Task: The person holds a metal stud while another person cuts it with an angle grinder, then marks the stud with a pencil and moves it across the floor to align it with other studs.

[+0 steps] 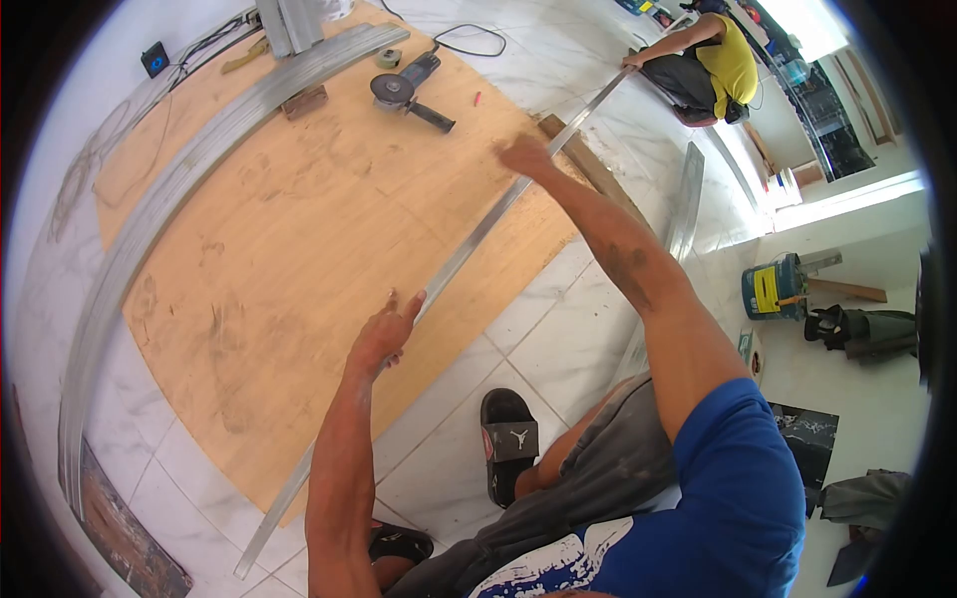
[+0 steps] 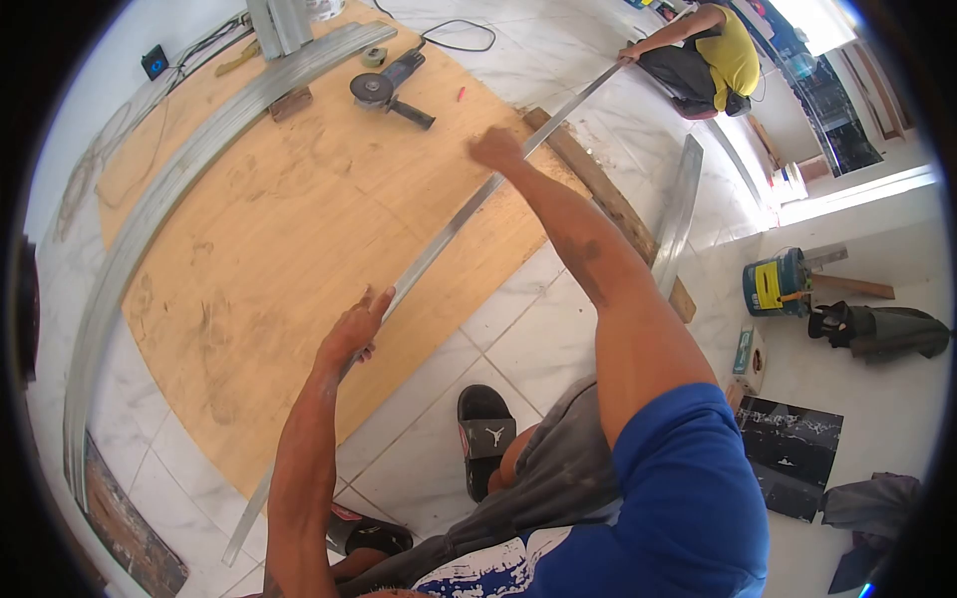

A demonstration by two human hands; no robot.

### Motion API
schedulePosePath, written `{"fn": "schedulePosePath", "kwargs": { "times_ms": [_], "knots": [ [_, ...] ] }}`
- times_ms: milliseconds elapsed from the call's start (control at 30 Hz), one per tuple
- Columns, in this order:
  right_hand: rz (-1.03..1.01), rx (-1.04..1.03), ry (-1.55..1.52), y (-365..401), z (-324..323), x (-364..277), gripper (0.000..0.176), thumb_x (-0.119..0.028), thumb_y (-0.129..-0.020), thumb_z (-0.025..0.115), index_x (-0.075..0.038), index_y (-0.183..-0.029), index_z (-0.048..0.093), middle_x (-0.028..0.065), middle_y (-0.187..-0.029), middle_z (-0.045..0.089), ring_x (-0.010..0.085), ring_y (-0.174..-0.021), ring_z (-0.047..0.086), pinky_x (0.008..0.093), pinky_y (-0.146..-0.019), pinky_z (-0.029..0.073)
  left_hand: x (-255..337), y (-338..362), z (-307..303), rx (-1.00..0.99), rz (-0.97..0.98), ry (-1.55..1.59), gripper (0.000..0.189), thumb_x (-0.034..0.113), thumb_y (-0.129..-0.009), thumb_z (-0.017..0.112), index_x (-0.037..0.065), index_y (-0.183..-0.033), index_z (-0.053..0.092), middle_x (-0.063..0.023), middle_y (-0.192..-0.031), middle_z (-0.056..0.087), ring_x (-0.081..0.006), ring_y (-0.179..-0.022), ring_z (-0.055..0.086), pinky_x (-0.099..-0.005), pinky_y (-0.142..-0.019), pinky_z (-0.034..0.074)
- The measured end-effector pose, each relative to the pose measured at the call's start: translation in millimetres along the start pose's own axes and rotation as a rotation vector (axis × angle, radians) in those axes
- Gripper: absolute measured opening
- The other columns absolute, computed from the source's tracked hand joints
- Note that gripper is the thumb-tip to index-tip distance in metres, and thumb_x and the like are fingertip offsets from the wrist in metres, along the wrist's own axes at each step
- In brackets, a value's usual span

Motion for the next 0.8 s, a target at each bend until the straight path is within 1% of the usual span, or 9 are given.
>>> {"fn": "schedulePosePath", "kwargs": {
  "times_ms": [33, 100, 167, 233, 300, 400, 500, 600, 800],
  "knots": [
    [0.190, 0.068, -0.090, 2.8, -15.8, 22.5, 0.079, -0.064, -0.083, 0.058, 0.006, -0.121, 0.059, 0.0330, -0.121, 0.059, 0.0356, -0.111, 0.062, 0.0402, -0.095, 0.050, -0.9, -0.9, 0.1, 0.002, -0.001, -0.002, 0.094, 0.074, -0.090, 0.038, 0.009, -0.155, 0.022, -0.0162, -0.073, 0.061, -0.0217, -0.052, 0.057, -0.0348, -0.048, 0.049],
    [0.325, 0.049, -0.260, 10.8, -6.8, 56.4, 0.064, -0.051, -0.086, 0.059, 0.005, -0.116, 0.061, 0.0312, -0.108, 0.063, 0.0368, -0.098, 0.066, 0.0429, -0.087, 0.055, -1.7, -2.4, 1.1, 0.005, -0.002, -0.010, 0.094, 0.075, -0.090, 0.038, 0.008, -0.155, 0.022, -0.0161, -0.073, 0.061, -0.0218, -0.052, 0.057, -0.0346, -0.048, 0.049],
    [0.545, 0.023, -0.668, 33.3, 36.5, 69.4, 0.056, -0.045, -0.086, 0.061, 0.004, -0.112, 0.061, 0.0274, -0.099, 0.065, 0.0362, -0.086, 0.068, 0.0480, -0.078, 0.057, -2.1, -3.7, 1.5, 0.001, -0.007, -0.006, 0.095, 0.075, -0.090, 0.038, 0.008, -0.155, 0.022, -0.0161, -0.073, 0.061, -0.0220, -0.052, 0.058, -0.0345, -0.047, 0.049],
    [0.592, -0.014, -0.991, 31.9, 76.8, 71.4, 0.045, -0.038, -0.085, 0.061, 0.003, -0.104, 0.060, 0.0223, -0.092, 0.066, 0.0339, -0.081, 0.068, 0.0504, -0.068, 0.058, -0.4, -4.0, 1.3, -0.001, -0.010, -0.006, 0.095, 0.075, -0.090, 0.038, 0.008, -0.155, 0.022, -0.0161, -0.073, 0.061, -0.0221, -0.052, 0.058, -0.0346, -0.047, 0.049],
    [0.465, -0.066, -1.226, 17.0, 110.4, 68.0, 0.033, -0.029, -0.084, 0.059, 0.003, -0.092, 0.058, 0.0161, -0.089, 0.065, 0.0301, -0.082, 0.068, 0.0499, -0.056, 0.058, 0.0, -3.7, 0.4, -0.002, -0.013, -0.013, 0.095, 0.075, -0.089, 0.038, 0.008, -0.155, 0.021, -0.0161, -0.073, 0.061, -0.0221, -0.052, 0.058, -0.0348, -0.048, 0.049],
    [0.499, -0.063, -1.157, 2.5, 123.5, 71.7, 0.033, -0.021, -0.084, 0.061, 0.007, -0.098, 0.051, 0.0225, -0.104, 0.061, 0.0310, -0.082, 0.068, 0.0478, -0.053, 0.058, 0.8, -3.1, -0.5, 0.002, 0.009, -0.002, 0.095, 0.075, -0.089, 0.038, 0.008, -0.155, 0.021, -0.0163, -0.072, 0.061, -0.0222, -0.052, 0.058, -0.0353, -0.049, 0.050],
    [0.705, 0.200, -1.079, 0.2, 129.7, 73.4, 0.035, -0.016, -0.086, 0.059, 0.009, -0.109, 0.051, 0.0220, -0.106, 0.063, 0.0343, -0.077, 0.068, 0.0545, -0.055, 0.057, 1.6, -0.6, -1.2, -0.008, -0.008, -0.022, 0.096, 0.075, -0.089, 0.038, 0.008, -0.155, 0.020, -0.0164, -0.073, 0.062, -0.0228, -0.053, 0.060, -0.0354, -0.051, 0.051],
    [0.798, 0.233, -0.971, 22.7, 104.2, 54.4, 0.038, -0.012, -0.085, 0.059, 0.009, -0.115, 0.047, 0.0206, -0.105, 0.064, 0.0310, -0.077, 0.069, 0.0526, -0.055, 0.058, 0.0, -4.4, -0.9, -0.019, 0.021, -0.002, 0.097, 0.075, -0.089, 0.039, 0.006, -0.155, 0.020, -0.0163, -0.075, 0.063, -0.0238, -0.056, 0.063, -0.0350, -0.053, 0.053],
    [0.757, 0.193, -0.957, 34.0, 89.2, 43.0, 0.050, -0.014, -0.085, 0.060, 0.012, -0.122, 0.039, 0.0220, -0.105, 0.064, 0.0319, -0.077, 0.069, 0.0518, -0.054, 0.059, -44.0, -3.6, -5.1, -0.220, 0.154, 0.106, 0.087, 0.067, -0.088, 0.053, -0.003, -0.139, 0.044, -0.0162, -0.079, 0.067, -0.0211, -0.066, 0.068, -0.0337, -0.061, 0.054]
  ]
}}
Point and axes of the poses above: each hand's wrist, its own y-axis away from the middle knuckle, its own z-axis out of the palm, x = y × z, the point moved 6 cm from there along -y, towards the middle knuckle
